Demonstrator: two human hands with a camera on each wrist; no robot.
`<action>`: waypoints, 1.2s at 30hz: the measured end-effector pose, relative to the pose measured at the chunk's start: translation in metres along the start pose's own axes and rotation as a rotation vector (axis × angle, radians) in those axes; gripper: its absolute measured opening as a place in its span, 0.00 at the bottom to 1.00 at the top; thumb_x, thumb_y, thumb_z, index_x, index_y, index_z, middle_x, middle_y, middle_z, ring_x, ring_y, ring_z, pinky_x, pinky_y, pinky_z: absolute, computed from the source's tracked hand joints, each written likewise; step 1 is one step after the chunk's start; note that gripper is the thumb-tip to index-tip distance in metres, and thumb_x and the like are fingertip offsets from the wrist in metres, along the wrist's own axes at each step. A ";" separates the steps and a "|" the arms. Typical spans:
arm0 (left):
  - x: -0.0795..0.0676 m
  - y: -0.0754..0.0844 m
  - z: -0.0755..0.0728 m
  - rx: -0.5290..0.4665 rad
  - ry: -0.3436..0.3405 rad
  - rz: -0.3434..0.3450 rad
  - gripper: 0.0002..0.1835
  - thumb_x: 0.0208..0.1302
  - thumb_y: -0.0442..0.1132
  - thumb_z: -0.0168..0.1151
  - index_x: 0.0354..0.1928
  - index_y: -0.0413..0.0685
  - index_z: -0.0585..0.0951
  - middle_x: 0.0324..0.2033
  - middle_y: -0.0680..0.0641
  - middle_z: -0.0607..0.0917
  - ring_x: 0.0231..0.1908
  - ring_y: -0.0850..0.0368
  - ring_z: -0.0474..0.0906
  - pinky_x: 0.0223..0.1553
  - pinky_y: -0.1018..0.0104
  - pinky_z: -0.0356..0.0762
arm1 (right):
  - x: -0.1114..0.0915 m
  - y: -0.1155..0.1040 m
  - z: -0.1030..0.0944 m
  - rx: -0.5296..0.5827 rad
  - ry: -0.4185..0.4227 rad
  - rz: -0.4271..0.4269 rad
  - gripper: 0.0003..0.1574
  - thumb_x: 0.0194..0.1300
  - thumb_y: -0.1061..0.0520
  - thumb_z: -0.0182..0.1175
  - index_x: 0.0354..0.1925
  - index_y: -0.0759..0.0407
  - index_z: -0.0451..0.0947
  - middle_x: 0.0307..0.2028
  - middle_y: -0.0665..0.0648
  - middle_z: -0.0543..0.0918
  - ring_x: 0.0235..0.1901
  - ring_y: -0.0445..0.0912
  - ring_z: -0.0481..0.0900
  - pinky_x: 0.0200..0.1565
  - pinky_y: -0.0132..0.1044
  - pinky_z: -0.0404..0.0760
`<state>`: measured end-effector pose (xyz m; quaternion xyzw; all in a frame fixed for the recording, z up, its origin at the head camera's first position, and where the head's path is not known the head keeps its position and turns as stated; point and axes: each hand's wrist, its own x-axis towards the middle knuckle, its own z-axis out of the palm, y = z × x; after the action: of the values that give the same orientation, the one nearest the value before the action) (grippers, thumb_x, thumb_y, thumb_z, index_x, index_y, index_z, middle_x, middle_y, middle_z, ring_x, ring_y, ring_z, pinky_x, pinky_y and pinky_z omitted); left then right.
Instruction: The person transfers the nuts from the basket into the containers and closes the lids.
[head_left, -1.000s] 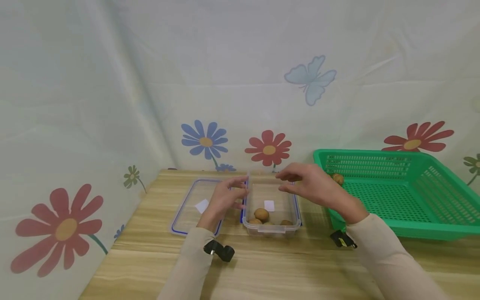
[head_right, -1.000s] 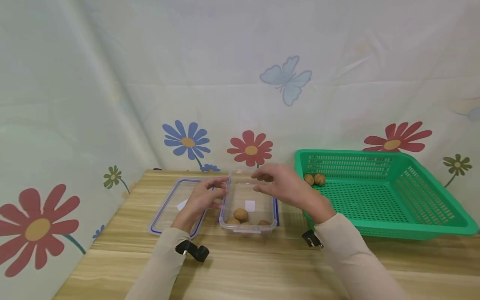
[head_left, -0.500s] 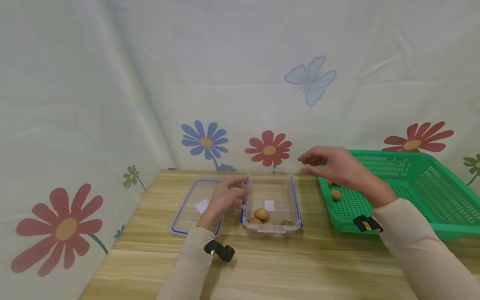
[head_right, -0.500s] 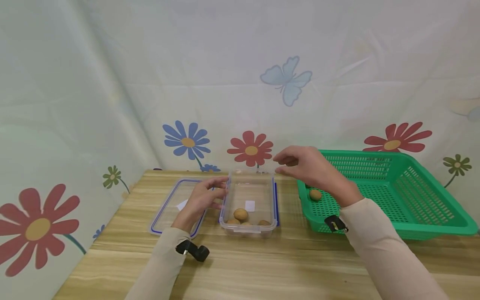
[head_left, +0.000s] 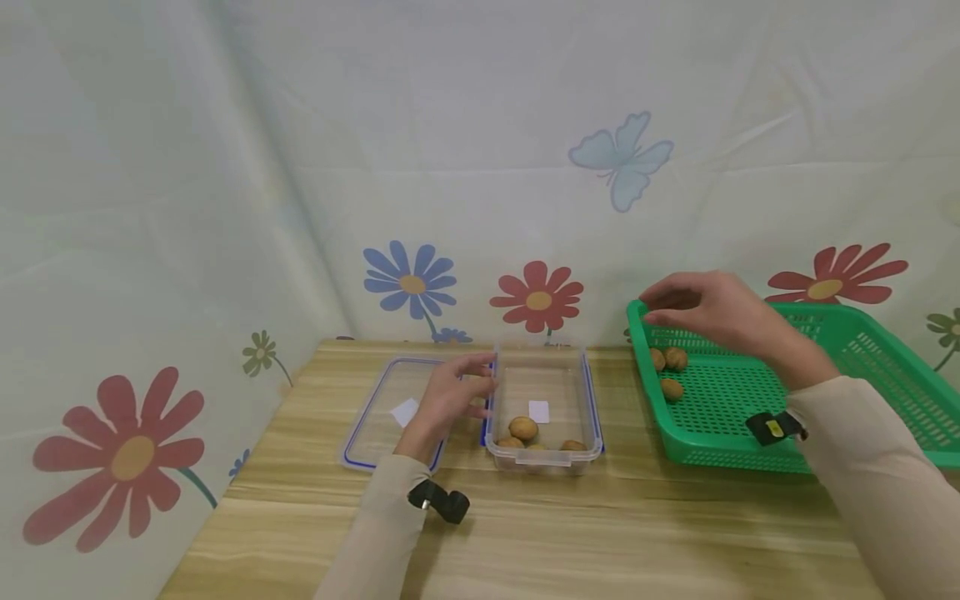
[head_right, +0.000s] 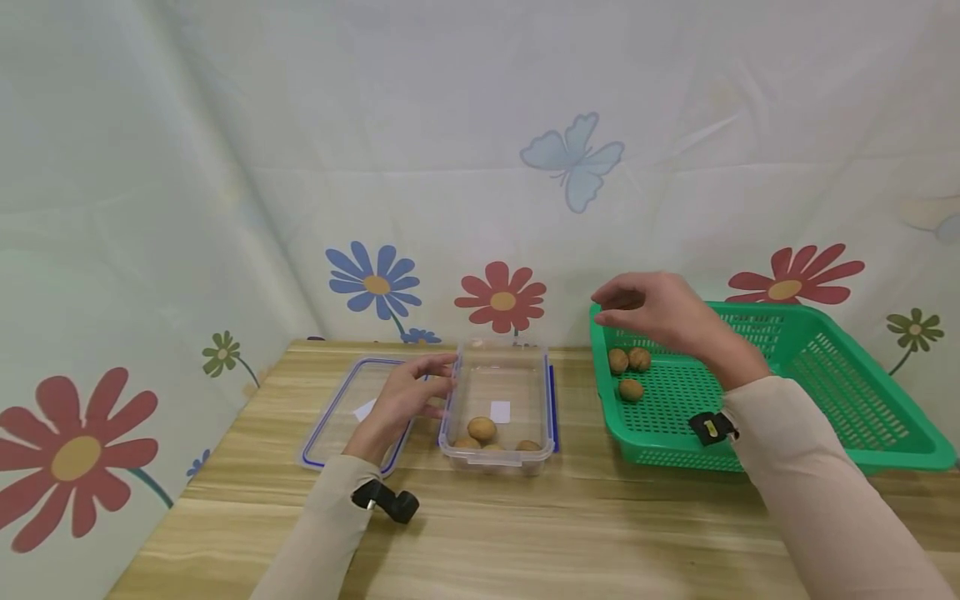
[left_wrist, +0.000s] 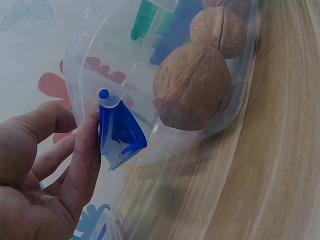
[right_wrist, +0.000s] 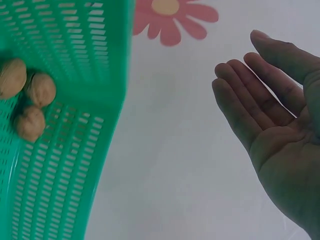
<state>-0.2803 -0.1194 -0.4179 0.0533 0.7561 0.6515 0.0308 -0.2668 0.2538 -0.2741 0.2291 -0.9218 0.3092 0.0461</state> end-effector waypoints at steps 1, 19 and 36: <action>0.000 0.000 0.000 0.001 0.001 -0.001 0.25 0.69 0.31 0.67 0.68 0.42 0.81 0.54 0.38 0.82 0.43 0.46 0.85 0.31 0.59 0.92 | 0.000 0.003 -0.001 -0.002 0.002 -0.002 0.23 0.74 0.50 0.69 0.61 0.60 0.84 0.53 0.58 0.89 0.53 0.54 0.86 0.52 0.32 0.83; 0.000 -0.001 0.000 -0.017 -0.005 0.003 0.27 0.67 0.31 0.67 0.69 0.40 0.80 0.54 0.37 0.82 0.42 0.47 0.86 0.30 0.59 0.91 | 0.003 0.048 -0.010 -0.038 -0.021 0.060 0.25 0.77 0.46 0.66 0.62 0.62 0.83 0.55 0.62 0.88 0.57 0.59 0.83 0.56 0.54 0.83; 0.000 -0.003 0.001 -0.015 0.000 0.014 0.26 0.69 0.29 0.66 0.69 0.39 0.80 0.56 0.35 0.82 0.48 0.37 0.85 0.29 0.61 0.91 | 0.006 0.089 -0.001 -0.046 -0.087 0.116 0.24 0.78 0.53 0.65 0.61 0.69 0.81 0.56 0.69 0.85 0.57 0.67 0.81 0.56 0.66 0.81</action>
<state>-0.2804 -0.1187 -0.4210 0.0583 0.7510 0.6572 0.0265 -0.3121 0.3142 -0.3206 0.1872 -0.9415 0.2800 -0.0067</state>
